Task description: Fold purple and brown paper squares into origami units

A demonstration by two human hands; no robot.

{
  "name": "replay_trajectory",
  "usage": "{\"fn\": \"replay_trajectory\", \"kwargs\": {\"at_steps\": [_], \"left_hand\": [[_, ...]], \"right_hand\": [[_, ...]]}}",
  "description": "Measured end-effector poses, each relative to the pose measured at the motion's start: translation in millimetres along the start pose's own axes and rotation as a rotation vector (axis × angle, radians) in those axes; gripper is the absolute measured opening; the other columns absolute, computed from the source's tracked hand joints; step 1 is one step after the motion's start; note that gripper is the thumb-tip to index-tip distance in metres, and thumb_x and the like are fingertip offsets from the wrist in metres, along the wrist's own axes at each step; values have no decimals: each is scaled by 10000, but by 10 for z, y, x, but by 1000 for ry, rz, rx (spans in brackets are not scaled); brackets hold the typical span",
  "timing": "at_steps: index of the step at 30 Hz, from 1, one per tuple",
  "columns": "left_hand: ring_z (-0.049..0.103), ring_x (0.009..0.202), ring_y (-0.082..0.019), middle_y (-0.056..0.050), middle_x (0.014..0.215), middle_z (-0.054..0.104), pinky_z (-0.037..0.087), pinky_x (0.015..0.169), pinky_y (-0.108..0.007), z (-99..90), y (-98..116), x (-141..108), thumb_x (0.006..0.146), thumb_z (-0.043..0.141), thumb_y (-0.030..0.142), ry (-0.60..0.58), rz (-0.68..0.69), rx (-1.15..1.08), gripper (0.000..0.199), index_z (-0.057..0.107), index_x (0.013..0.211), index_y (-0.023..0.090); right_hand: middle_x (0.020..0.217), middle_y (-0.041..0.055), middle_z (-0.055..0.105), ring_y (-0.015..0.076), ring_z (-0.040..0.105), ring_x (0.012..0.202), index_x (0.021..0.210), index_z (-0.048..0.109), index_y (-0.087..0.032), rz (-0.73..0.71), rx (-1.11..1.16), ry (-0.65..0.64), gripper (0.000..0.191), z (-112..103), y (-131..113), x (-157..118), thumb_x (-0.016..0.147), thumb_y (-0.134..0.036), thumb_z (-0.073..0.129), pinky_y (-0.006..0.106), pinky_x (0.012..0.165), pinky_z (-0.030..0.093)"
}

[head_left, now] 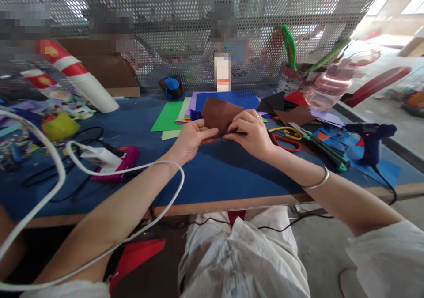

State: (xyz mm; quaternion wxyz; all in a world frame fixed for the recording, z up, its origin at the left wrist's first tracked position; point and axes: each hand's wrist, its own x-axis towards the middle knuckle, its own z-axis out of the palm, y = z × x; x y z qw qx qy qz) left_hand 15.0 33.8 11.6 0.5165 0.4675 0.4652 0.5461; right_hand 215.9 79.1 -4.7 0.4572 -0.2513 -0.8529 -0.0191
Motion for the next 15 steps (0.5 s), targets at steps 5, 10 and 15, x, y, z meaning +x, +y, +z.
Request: {"fn": "replay_trajectory", "kwargs": {"at_steps": [5, 10, 15], "left_hand": [[765, 815, -228, -51, 908, 807, 637, 802, -351, 4, -14, -3, 596, 874, 227, 17, 37, 7, 361, 764, 938, 195], [772, 779, -243, -62, 832, 801, 652, 804, -385, 57, -5, -48, 554, 907, 268, -21, 41, 3, 415, 763, 929, 164], [774, 780, -231, -56, 828, 802, 652, 824, -380, 86, -13, -83, 531, 924, 304, -29, 49, -4, 457, 762, 931, 154]], "right_hand": [[1158, 115, 609, 301, 574, 1113, 1101, 650, -232, 174, 49, 127, 373, 41, 3, -28, 851, -475, 783, 496, 978, 483], [1289, 159, 565, 270, 611, 1104, 1425, 355, -234, 563, 419, 123, 964, 213, 62, -77, 703, -667, 824, 452, 922, 552], [1241, 144, 647, 261, 662, 1067, 1309, 485, -230, 787, 779, 105, 1017, 242, 23, -30, 513, -716, 892, 393, 875, 585]]}}
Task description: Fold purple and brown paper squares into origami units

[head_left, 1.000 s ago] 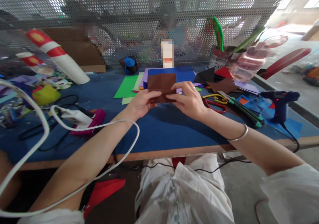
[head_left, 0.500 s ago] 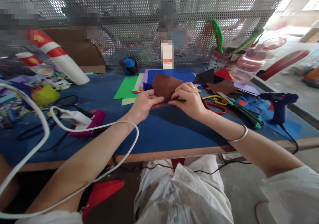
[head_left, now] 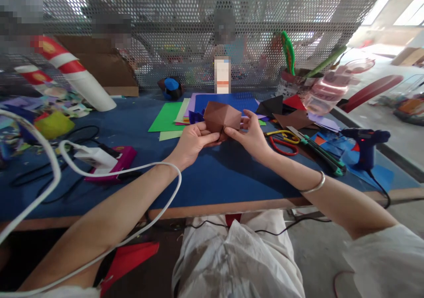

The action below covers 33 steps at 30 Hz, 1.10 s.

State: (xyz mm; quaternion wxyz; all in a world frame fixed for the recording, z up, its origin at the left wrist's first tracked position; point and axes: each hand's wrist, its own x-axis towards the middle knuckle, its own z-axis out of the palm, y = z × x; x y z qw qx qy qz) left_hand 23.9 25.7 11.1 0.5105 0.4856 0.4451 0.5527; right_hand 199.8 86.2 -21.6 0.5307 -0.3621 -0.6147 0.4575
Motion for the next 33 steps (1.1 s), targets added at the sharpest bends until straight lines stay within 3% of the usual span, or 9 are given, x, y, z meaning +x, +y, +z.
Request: {"fn": "replay_trajectory", "kwargs": {"at_steps": [3, 5, 12, 17, 21, 27, 33], "left_hand": [[777, 813, -234, -57, 855, 805, 647, 852, -389, -5, -11, 1, 543, 917, 297, -3, 0, 2, 452, 765, 944, 158], [777, 824, -238, -57, 859, 805, 644, 867, -399, -8, -20, 4, 541, 920, 298, -7, -1, 4, 459, 766, 950, 159], [777, 836, -229, -61, 897, 805, 648, 859, -374, 0, -62, 10, 568, 931, 367, -24, 7, 8, 489, 757, 977, 162], [781, 841, -230, -91, 896, 801, 654, 821, -352, 26, -100, -4, 699, 875, 480, -81, -34, 44, 437, 743, 960, 155], [780, 796, -239, -124, 871, 802, 657, 764, -344, 31, -94, -22, 720, 862, 516, -142, -80, 88, 416, 759, 881, 146], [778, 772, -238, -113, 826, 804, 655, 778, -348, 17, -68, -26, 632, 917, 442, -172, -98, 116, 404, 774, 860, 141], [778, 775, -235, -111, 839, 810, 653, 783, -350, 3, -60, -6, 609, 907, 409, -149, -80, 143, 382, 780, 841, 133]], "right_hand": [[968, 72, 738, 222, 695, 928, 960, 651, -205, 73, 51, -182, 649, 7, -97, -34, 618, -726, 833, 357, 850, 575], [849, 46, 740, 196, 694, 846, 821, 666, -192, 110, 77, -223, 569, 10, -142, -59, 638, -705, 833, 337, 830, 567], [897, 30, 771, 177, 698, 796, 908, 717, -201, 101, 207, -153, 540, 35, -148, -79, 585, -589, 910, 326, 788, 567], [860, 22, 773, 176, 688, 747, 897, 713, -199, 19, 87, -100, 427, 15, -154, -75, 648, -502, 883, 313, 698, 539], [856, 17, 774, 164, 655, 706, 932, 728, -198, -46, 0, -76, 392, 5, -162, -79, 671, -459, 860, 294, 625, 484], [875, 24, 778, 164, 652, 725, 957, 735, -192, -51, -60, -72, 426, 2, -144, -77, 672, -486, 853, 294, 637, 491], [975, 49, 792, 210, 718, 881, 976, 744, -186, -34, 82, -133, 483, 5, -111, -62, 652, -516, 882, 328, 778, 564]]}}
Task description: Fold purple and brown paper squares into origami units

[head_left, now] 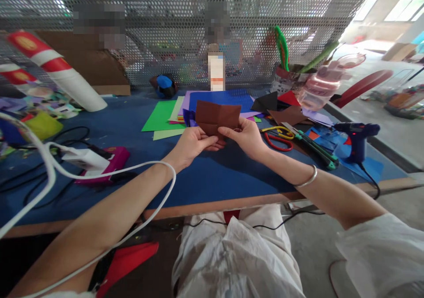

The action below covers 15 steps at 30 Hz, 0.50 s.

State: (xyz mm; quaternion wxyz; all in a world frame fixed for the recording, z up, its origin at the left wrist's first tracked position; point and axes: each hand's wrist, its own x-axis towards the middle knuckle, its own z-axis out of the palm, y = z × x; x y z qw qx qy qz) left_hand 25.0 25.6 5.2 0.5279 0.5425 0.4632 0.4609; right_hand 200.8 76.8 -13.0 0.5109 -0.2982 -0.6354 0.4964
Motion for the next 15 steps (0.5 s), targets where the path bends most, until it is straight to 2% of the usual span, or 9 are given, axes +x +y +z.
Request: {"fn": "replay_trajectory", "kwargs": {"at_steps": [2, 7, 11, 15], "left_hand": [[777, 771, -233, -115, 836, 810, 652, 780, -348, -11, 6, 11, 613, 902, 408, 10, 7, 9, 369, 784, 826, 130], [776, 769, -234, -118, 830, 808, 655, 788, -355, -42, 20, 24, 619, 896, 404, 22, 27, 17, 357, 791, 821, 129], [780, 776, -241, -113, 825, 807, 656, 781, -358, -53, 18, 22, 622, 894, 434, 18, 43, 16, 385, 787, 836, 132], [781, 748, -256, -107, 774, 798, 660, 734, -365, -33, 17, 5, 603, 897, 496, -17, 44, 25, 431, 770, 807, 138]], "right_hand": [[960, 45, 791, 205, 718, 870, 953, 752, -190, 10, 62, -21, 482, -9, 9, 8, 661, -552, 878, 341, 810, 570], [833, 26, 771, 166, 677, 735, 880, 766, -190, 28, 121, -53, 480, -41, 1, 29, 674, -615, 855, 319, 731, 561], [865, 20, 776, 150, 670, 738, 896, 769, -192, 41, 152, -62, 445, -23, -57, 19, 682, -569, 869, 303, 725, 556], [894, 11, 791, 153, 690, 780, 869, 781, -194, 94, 224, -84, 410, 51, -98, -34, 604, -468, 931, 300, 765, 566]]}}
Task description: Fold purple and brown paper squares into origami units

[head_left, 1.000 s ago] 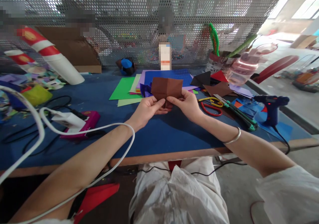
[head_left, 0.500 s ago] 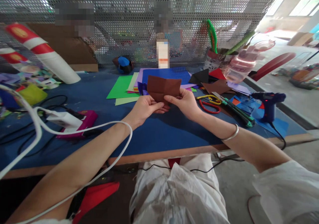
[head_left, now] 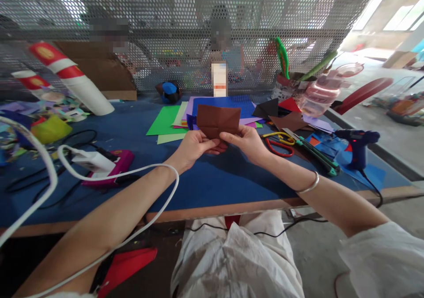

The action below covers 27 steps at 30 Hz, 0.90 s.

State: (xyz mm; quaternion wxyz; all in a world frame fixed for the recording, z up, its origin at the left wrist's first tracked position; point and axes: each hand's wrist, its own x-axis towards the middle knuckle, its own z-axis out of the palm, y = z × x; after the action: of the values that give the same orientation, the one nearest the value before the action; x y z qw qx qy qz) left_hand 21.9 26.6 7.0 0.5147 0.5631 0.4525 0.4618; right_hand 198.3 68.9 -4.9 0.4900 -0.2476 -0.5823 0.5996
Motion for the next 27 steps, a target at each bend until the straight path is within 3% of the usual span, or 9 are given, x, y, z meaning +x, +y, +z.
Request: {"fn": "replay_trajectory", "kwargs": {"at_steps": [8, 13, 20, 24, 27], "left_hand": [[768, 680, -222, -99, 755, 795, 652, 667, -329, 59, -38, -18, 666, 839, 587, -69, -12, 72, 469, 736, 812, 154], [750, 628, -205, -81, 683, 776, 624, 620, -293, 65, -23, -27, 719, 789, 556, -59, 55, 201, 401, 699, 717, 166], [690, 579, -178, -61, 648, 753, 511, 542, -260, 124, -33, -100, 822, 656, 369, 60, 241, 457, 270, 708, 648, 170], [587, 535, -140, -26, 586, 691, 436, 558, -264, 145, -58, -122, 794, 661, 288, 169, 373, 588, 227, 678, 594, 184], [588, 558, -142, -18, 609, 689, 445, 597, -273, 143, -31, -146, 759, 686, 263, 159, 417, 614, 157, 689, 620, 191]], "right_hand": [[896, 24, 801, 169, 706, 802, 830, 796, -193, 56, 55, 81, 372, 38, 10, -30, 585, -440, 927, 328, 802, 573], [865, 27, 782, 162, 675, 778, 803, 768, -181, 72, 37, 102, 386, 45, -2, -30, 583, -463, 914, 304, 747, 536], [693, -10, 693, 118, 580, 640, 704, 699, -179, 91, 76, 50, 383, 100, -8, -80, 608, -489, 901, 270, 620, 461], [718, -6, 692, 114, 566, 640, 745, 696, -183, 121, 90, 41, 442, 103, -6, -83, 581, -530, 914, 270, 618, 461], [718, -11, 672, 106, 547, 644, 749, 676, -179, 107, 78, 34, 490, 95, 2, -74, 581, -580, 903, 264, 624, 453]]}}
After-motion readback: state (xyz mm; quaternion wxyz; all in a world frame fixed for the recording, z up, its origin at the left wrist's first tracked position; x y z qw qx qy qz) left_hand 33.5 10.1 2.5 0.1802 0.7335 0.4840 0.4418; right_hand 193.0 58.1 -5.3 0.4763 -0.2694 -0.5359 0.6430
